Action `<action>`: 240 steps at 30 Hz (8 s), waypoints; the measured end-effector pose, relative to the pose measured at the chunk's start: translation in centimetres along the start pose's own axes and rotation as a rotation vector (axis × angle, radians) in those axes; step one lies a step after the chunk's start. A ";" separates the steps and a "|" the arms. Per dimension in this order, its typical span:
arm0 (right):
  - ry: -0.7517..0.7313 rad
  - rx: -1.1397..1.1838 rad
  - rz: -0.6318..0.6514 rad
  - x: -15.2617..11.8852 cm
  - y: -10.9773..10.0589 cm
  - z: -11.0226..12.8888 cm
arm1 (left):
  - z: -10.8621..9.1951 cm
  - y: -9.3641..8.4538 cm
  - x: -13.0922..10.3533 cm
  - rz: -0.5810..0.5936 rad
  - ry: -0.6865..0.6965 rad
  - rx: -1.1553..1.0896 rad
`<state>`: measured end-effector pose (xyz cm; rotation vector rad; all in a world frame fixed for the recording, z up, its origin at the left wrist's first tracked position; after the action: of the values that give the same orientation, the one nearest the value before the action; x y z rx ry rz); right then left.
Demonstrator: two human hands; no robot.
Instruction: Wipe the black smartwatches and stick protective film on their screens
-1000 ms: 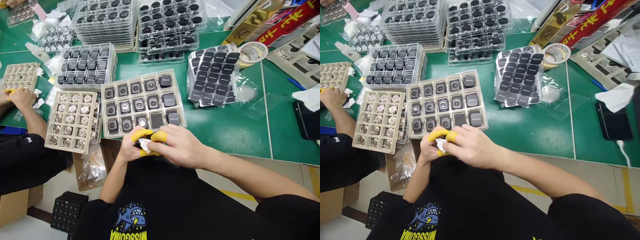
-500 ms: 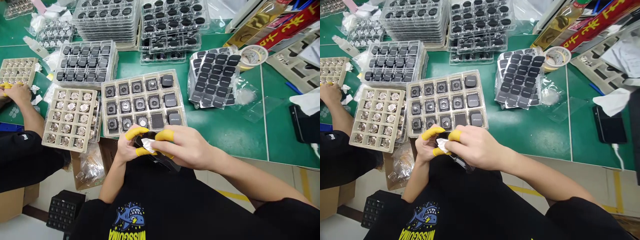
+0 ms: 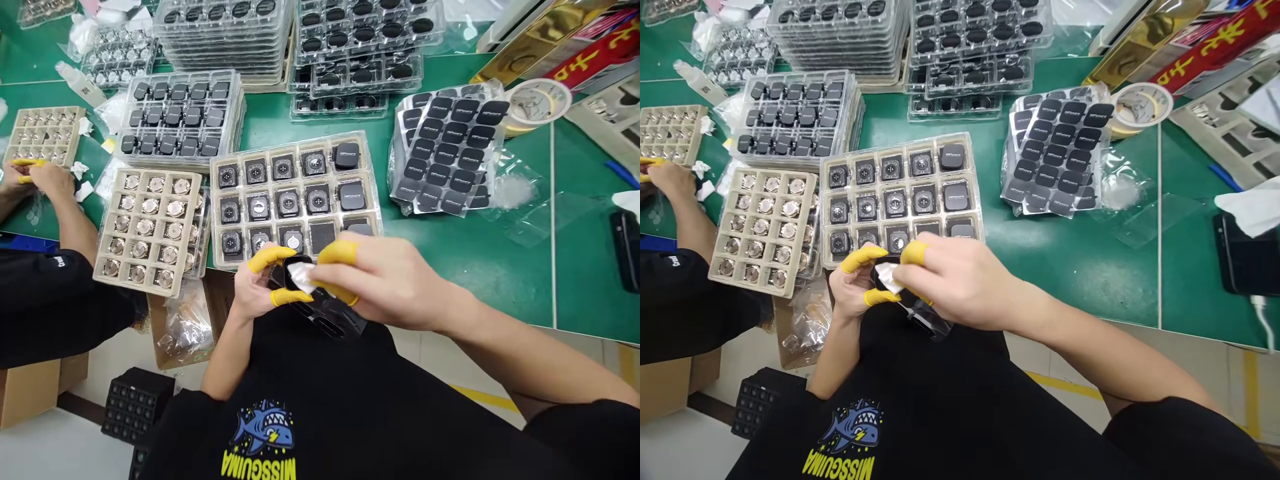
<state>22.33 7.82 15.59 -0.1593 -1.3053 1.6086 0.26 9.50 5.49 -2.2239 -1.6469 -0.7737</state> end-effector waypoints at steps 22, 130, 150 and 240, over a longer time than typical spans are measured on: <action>0.055 0.014 0.020 0.9 1.3 -0.5 | 0.1 -0.5 -1.0 -0.020 -0.126 -0.016; 0.133 0.058 -0.064 -1.4 0.0 0.0 | -1.6 -1.0 -0.3 -0.117 0.037 0.001; 0.182 -0.232 -0.092 0.2 2.7 -1.8 | -1.7 -1.6 -0.7 -0.088 0.008 0.054; 1.548 -0.267 -0.561 -20.7 -2.5 -12.1 | -1.2 0.3 -1.8 -0.346 0.241 0.532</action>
<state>41.41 -0.04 3.09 -0.8950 -0.2316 0.4437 -0.14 7.36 5.49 -1.4533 -1.8658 -0.5625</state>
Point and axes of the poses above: each hand's wrist, its own x-axis towards the middle knuckle, its own y-axis out of the palm, z = x × y, the point moved 4 cm from there along x, towards the middle knuckle, and after that the axes turned 15 degrees about y, right-handed, at the moved point
